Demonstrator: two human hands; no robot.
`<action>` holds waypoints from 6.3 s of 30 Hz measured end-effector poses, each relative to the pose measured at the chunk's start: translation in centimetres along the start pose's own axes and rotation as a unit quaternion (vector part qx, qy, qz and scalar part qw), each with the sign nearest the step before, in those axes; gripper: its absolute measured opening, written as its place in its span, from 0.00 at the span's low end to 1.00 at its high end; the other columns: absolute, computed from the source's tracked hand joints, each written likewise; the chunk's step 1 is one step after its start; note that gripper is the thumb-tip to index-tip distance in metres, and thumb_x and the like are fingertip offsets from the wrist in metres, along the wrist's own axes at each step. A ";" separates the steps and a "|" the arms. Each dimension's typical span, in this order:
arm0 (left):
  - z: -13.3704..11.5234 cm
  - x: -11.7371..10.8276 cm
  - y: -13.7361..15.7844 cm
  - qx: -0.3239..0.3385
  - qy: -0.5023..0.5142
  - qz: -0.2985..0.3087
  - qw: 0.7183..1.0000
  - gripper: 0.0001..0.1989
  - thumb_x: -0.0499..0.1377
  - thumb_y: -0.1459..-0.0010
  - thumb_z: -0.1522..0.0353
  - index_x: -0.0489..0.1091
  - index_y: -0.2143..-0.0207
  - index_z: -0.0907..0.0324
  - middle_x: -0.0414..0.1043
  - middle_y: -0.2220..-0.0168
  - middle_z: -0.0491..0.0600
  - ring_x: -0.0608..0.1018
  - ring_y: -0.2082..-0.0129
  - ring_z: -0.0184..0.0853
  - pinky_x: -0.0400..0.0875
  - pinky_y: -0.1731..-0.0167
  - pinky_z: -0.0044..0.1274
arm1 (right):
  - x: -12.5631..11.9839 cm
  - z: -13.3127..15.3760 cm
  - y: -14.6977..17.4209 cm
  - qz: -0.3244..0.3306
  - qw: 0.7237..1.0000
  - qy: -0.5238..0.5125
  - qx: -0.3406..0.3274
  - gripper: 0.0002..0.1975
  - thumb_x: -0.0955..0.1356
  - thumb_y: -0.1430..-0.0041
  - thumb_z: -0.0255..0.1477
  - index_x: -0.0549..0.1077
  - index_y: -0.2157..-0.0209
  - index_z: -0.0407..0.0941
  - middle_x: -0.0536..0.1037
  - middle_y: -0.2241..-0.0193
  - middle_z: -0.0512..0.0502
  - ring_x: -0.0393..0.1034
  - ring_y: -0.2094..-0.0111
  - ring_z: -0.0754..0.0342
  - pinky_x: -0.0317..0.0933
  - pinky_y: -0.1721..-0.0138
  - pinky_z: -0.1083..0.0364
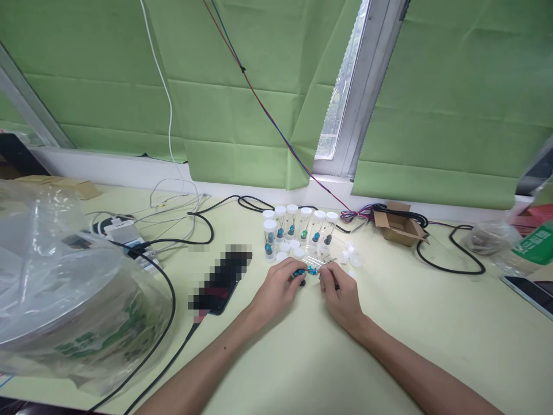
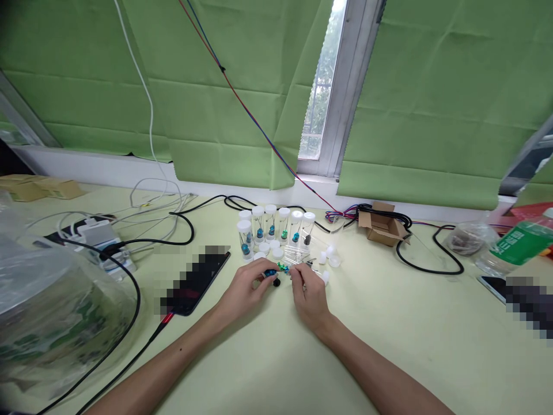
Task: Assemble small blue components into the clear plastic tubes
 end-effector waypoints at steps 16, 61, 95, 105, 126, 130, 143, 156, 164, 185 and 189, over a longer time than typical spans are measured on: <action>0.6 0.0 0.1 -0.019 -0.010 0.029 0.999 0.10 0.57 0.41 0.71 0.78 0.60 0.56 0.79 0.66 0.49 0.76 0.70 0.35 0.69 0.67 0.24 | 0.0 0.2 -0.2 -0.020 0.999 0.028 0.019 0.13 0.61 0.33 0.33 0.73 0.56 0.43 0.77 0.70 0.46 0.68 0.73 0.55 0.63 0.71 0.56; 1.8 -1.2 -0.9 -0.261 0.305 -0.097 0.911 0.16 0.64 0.49 0.58 0.72 0.67 0.63 0.68 0.82 0.43 0.68 0.84 0.28 0.65 0.79 0.22 | 3.7 2.2 0.8 0.288 0.934 0.123 -0.172 0.10 0.59 0.31 0.28 0.69 0.65 0.46 0.71 0.64 0.46 0.67 0.69 0.55 0.58 0.73 0.57; 1.9 -0.9 -0.9 -0.312 0.620 -0.011 0.719 0.08 0.62 0.43 0.68 0.68 0.70 0.64 0.69 0.73 0.46 0.54 0.88 0.16 0.46 0.91 0.12 | 3.6 2.0 0.8 0.290 0.937 0.129 -0.148 0.06 0.60 0.32 0.27 0.65 0.65 0.45 0.72 0.63 0.46 0.67 0.71 0.53 0.60 0.74 0.55; 1.7 -0.9 -0.9 -0.306 0.583 -0.025 0.752 0.10 0.67 0.49 0.68 0.71 0.70 0.65 0.69 0.72 0.46 0.61 0.85 0.17 0.50 0.88 0.13 | 3.4 2.2 0.8 0.292 0.942 0.101 -0.132 0.06 0.59 0.32 0.27 0.63 0.64 0.46 0.71 0.62 0.45 0.67 0.68 0.53 0.61 0.71 0.55; 1.5 -1.1 -0.7 -0.267 0.440 -0.029 0.857 0.18 0.69 0.52 0.64 0.75 0.60 0.63 0.71 0.74 0.47 0.68 0.80 0.25 0.63 0.76 0.21 | 3.2 2.2 0.6 0.262 0.959 0.048 -0.093 0.05 0.57 0.33 0.25 0.61 0.64 0.46 0.70 0.63 0.46 0.66 0.67 0.53 0.61 0.66 0.54; 1.6 -1.2 -0.9 -0.260 0.399 -0.055 0.878 0.15 0.69 0.52 0.64 0.74 0.63 0.63 0.70 0.74 0.46 0.69 0.80 0.26 0.66 0.75 0.22 | 3.2 2.1 0.6 0.235 0.968 0.034 -0.084 0.06 0.57 0.33 0.24 0.61 0.64 0.46 0.70 0.64 0.45 0.67 0.67 0.53 0.60 0.67 0.55; 1.9 -1.0 -0.9 -0.236 0.305 -0.083 0.919 0.15 0.70 0.56 0.62 0.71 0.72 0.61 0.65 0.82 0.42 0.68 0.84 0.27 0.61 0.81 0.19 | 3.1 1.3 0.2 0.104 0.992 0.076 0.016 0.07 0.59 0.33 0.26 0.64 0.67 0.45 0.70 0.70 0.47 0.65 0.69 0.52 0.57 0.69 0.54; 1.8 -0.1 -0.7 -0.258 0.309 -0.057 0.914 0.17 0.70 0.56 0.60 0.70 0.70 0.62 0.64 0.76 0.43 0.69 0.85 0.26 0.61 0.87 0.18 | 3.0 1.1 0.1 0.045 0.997 0.030 0.063 0.09 0.59 0.32 0.29 0.64 0.67 0.46 0.70 0.72 0.49 0.63 0.73 0.54 0.57 0.70 0.55; 1.0 -0.3 -0.7 -0.274 0.396 -0.029 0.876 0.18 0.71 0.57 0.61 0.73 0.68 0.64 0.71 0.68 0.49 0.75 0.78 0.29 0.71 0.76 0.22 | 2.9 1.0 -0.1 0.037 0.996 0.023 0.074 0.10 0.57 0.31 0.31 0.63 0.67 0.46 0.69 0.73 0.49 0.64 0.73 0.53 0.56 0.71 0.55; 1.1 0.8 -0.2 -0.278 0.443 0.019 0.852 0.16 0.65 0.47 0.58 0.72 0.69 0.64 0.70 0.73 0.47 0.70 0.83 0.24 0.64 0.82 0.19 | 2.7 1.4 -0.4 0.086 0.985 -0.065 0.132 0.14 0.55 0.31 0.34 0.55 0.72 0.48 0.60 0.81 0.56 0.54 0.80 0.57 0.52 0.75 0.56; 1.2 1.1 -0.1 -0.280 0.446 0.020 0.850 0.16 0.65 0.48 0.58 0.72 0.69 0.64 0.70 0.73 0.46 0.71 0.82 0.25 0.64 0.83 0.19 | 2.8 1.1 -0.4 0.086 0.984 -0.077 0.137 0.14 0.55 0.31 0.34 0.55 0.72 0.48 0.59 0.81 0.57 0.55 0.80 0.57 0.52 0.75 0.57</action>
Point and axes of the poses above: each hand's wrist, its own y-axis away from the middle knuckle, its own x-axis out of the palm, z = x × y, the point moved 1 cm from there along -y, towards the middle knuckle
